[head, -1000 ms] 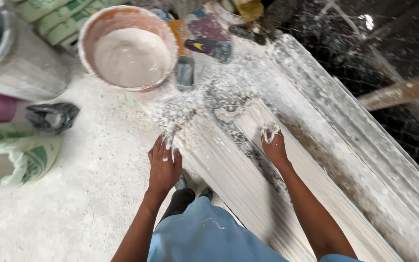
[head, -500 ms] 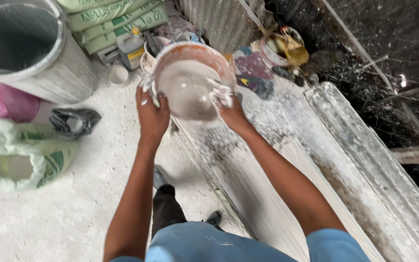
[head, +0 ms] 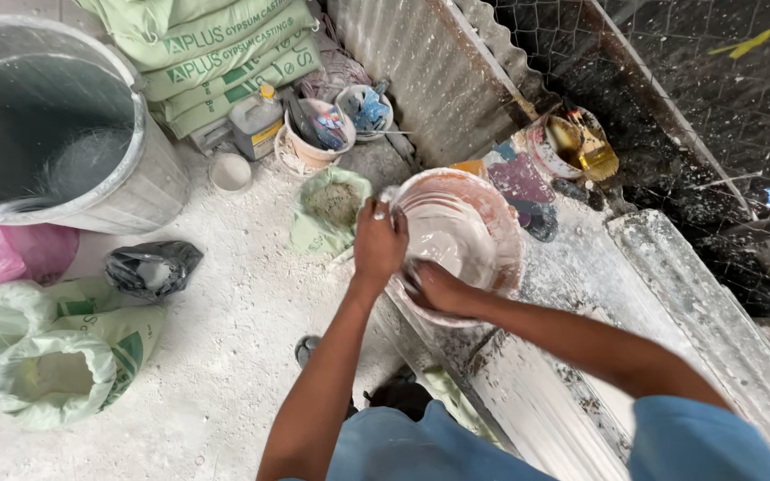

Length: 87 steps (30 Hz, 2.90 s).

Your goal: The person applies a white paste to a long, ribbed surface using their hands, smoothing it along the grooves. They then retrieve a green string, tie it around the treated area, and pour more paste from a bucket onto the surface to continue the application.

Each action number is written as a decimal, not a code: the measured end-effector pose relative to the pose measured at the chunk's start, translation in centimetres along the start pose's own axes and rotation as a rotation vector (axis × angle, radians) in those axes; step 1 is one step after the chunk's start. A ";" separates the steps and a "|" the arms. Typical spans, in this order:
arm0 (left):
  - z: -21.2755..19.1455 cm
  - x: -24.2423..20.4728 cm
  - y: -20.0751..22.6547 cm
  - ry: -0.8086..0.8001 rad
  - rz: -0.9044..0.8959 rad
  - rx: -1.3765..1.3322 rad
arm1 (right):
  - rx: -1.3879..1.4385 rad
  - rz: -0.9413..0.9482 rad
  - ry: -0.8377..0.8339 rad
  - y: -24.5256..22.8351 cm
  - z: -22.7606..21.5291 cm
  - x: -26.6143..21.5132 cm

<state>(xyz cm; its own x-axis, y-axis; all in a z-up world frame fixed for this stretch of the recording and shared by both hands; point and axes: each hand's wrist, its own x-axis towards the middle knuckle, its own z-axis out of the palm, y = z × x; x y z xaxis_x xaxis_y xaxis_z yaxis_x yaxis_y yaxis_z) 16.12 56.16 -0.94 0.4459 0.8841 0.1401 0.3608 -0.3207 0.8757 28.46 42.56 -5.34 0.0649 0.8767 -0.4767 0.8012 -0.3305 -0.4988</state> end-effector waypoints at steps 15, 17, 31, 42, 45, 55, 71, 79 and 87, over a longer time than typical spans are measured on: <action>-1.5 0.1 1.1 -0.083 -0.076 0.052 | -0.737 -0.250 -0.374 10.6 -6.8 5.9; -1.4 0.1 1.0 -0.087 -0.103 0.051 | -0.515 -0.018 -0.273 11.1 -3.1 3.7; -0.9 0.4 0.5 -0.092 -0.092 0.073 | -0.319 0.033 0.087 3.8 1.6 7.0; -0.9 0.2 1.5 -0.060 -0.101 0.072 | -0.670 0.014 -0.173 9.5 -1.4 10.7; -1.4 0.3 1.9 -0.017 -0.092 0.051 | -0.543 0.080 -0.222 8.6 2.1 8.3; -2.3 0.5 2.4 -0.047 -0.097 0.030 | -0.671 0.050 -0.193 8.8 -2.8 9.7; -1.0 0.4 1.0 -0.065 -0.098 0.092 | -0.350 0.140 -0.135 9.3 1.2 12.9; -1.2 0.3 1.0 -0.065 -0.112 0.052 | -0.412 -0.007 -0.252 13.9 -0.8 6.5; -0.8 0.0 0.5 -0.054 -0.088 0.069 | -0.500 -0.108 -0.277 6.5 2.5 9.8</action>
<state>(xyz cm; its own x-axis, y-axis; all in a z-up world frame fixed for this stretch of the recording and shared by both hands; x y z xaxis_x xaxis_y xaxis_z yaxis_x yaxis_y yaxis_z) 15.65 56.22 -0.15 0.4528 0.8908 0.0370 0.4557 -0.2669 0.8492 32.84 48.11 -15.07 -0.1372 0.7497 -0.6474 0.9826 0.0203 -0.1848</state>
